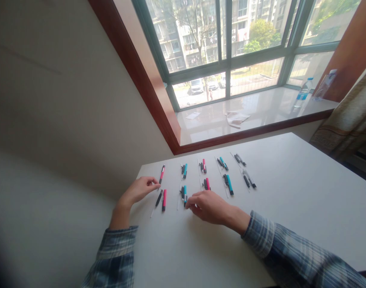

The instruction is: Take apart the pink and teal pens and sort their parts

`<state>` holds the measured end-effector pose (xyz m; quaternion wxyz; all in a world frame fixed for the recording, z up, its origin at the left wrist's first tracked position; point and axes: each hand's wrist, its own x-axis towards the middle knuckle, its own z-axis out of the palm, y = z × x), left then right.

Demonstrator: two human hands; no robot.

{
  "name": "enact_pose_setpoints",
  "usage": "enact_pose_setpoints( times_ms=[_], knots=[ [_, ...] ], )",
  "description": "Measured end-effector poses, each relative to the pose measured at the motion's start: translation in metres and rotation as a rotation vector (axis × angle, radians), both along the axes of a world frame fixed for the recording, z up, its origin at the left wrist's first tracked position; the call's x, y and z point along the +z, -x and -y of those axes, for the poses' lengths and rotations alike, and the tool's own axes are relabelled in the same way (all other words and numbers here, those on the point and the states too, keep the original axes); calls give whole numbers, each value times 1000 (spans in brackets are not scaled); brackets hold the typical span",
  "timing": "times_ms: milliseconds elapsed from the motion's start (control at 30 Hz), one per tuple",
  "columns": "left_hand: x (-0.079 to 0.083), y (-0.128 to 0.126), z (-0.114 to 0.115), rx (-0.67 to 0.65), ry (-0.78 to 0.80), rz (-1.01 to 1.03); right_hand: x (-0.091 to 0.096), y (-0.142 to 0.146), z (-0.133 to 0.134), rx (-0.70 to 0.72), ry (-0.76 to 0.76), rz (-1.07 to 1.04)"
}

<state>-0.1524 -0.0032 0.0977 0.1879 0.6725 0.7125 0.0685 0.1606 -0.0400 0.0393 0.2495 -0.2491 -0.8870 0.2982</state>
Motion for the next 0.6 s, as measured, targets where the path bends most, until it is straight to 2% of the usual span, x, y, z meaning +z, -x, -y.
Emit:
enact_pose_setpoints(
  times_ms=[233, 400, 600],
  knots=[
    [1, -3, 22, 92, -109, -39, 0, 2, 0, 13, 2, -35],
    [-6, 4, 42, 180, -141, -30, 4, 4, 3, 25, 7, -51],
    [-19, 3, 66, 192, -172, -15, 5, 6, 7, 25, 2, -51]
  ],
)
